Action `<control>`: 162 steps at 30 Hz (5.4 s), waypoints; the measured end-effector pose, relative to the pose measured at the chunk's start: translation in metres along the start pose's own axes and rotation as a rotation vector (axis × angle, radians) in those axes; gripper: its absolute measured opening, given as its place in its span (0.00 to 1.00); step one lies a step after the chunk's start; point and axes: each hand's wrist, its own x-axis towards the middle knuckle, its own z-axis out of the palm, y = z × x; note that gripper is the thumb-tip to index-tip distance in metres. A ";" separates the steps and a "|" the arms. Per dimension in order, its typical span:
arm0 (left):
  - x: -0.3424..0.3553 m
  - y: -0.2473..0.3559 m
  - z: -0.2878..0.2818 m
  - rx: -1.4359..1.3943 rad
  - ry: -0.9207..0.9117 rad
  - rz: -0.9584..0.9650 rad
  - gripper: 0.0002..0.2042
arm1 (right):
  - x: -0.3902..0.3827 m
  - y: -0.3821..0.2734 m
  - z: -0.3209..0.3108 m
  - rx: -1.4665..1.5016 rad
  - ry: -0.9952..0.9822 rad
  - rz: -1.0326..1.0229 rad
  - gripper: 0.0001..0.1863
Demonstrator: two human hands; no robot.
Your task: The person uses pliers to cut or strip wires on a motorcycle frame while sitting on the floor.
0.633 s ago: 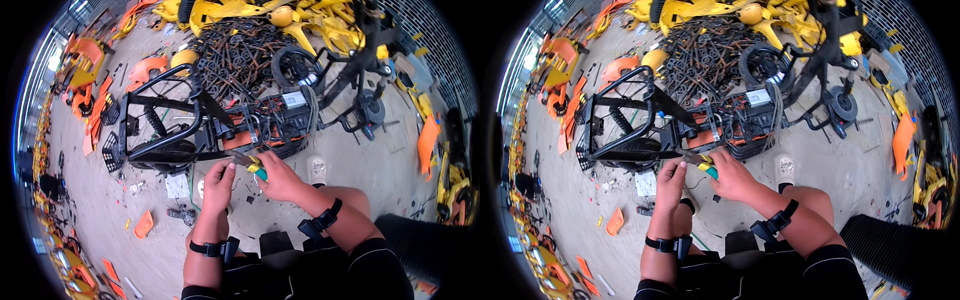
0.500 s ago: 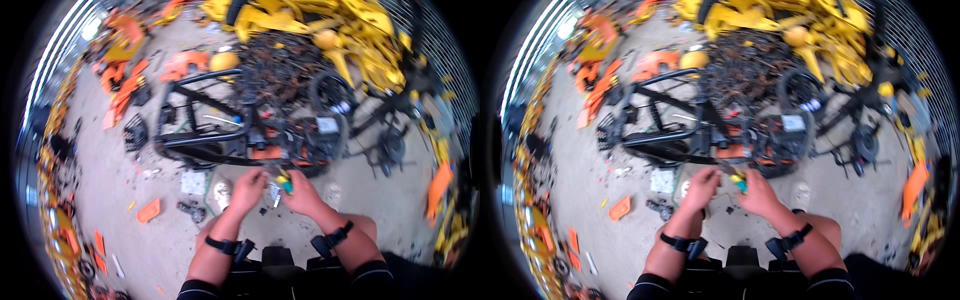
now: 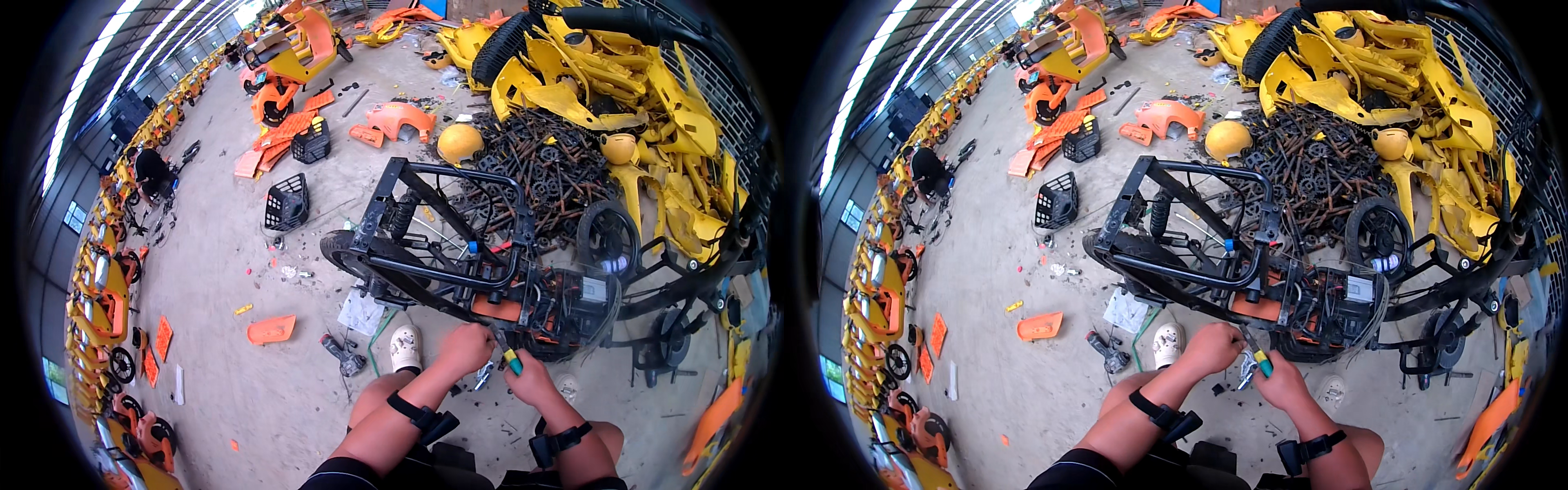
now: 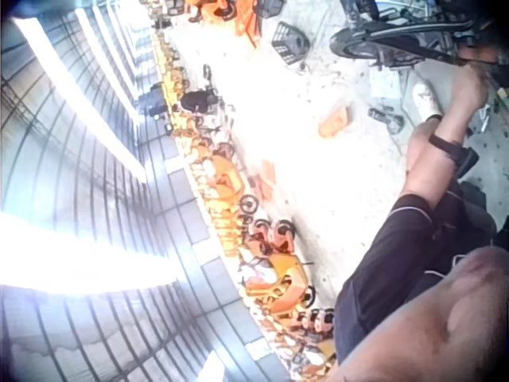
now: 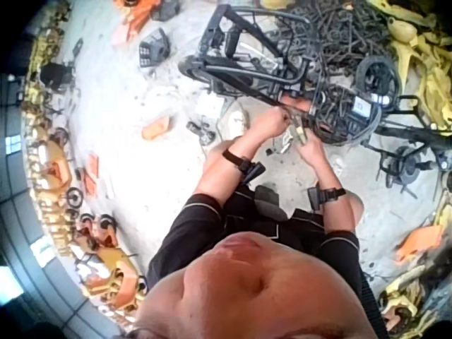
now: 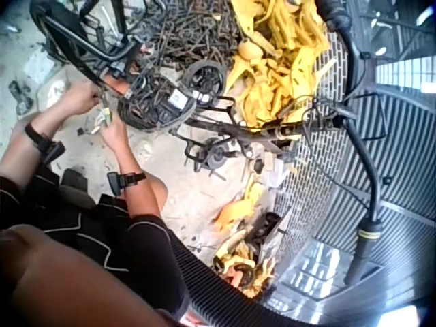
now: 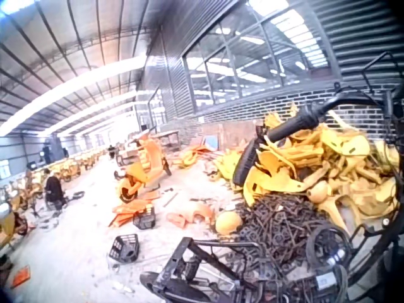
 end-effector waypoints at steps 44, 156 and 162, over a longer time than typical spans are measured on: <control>-0.045 0.006 0.006 -0.903 0.203 -0.038 0.12 | -0.032 -0.003 0.004 0.683 -0.226 0.130 0.22; 0.009 -0.011 0.007 -0.121 -0.164 -0.079 0.10 | 0.013 0.022 0.020 0.723 -0.441 0.407 0.22; -0.002 -0.015 0.012 -0.188 -0.162 -0.056 0.11 | 0.004 0.027 0.031 0.737 -0.434 0.370 0.17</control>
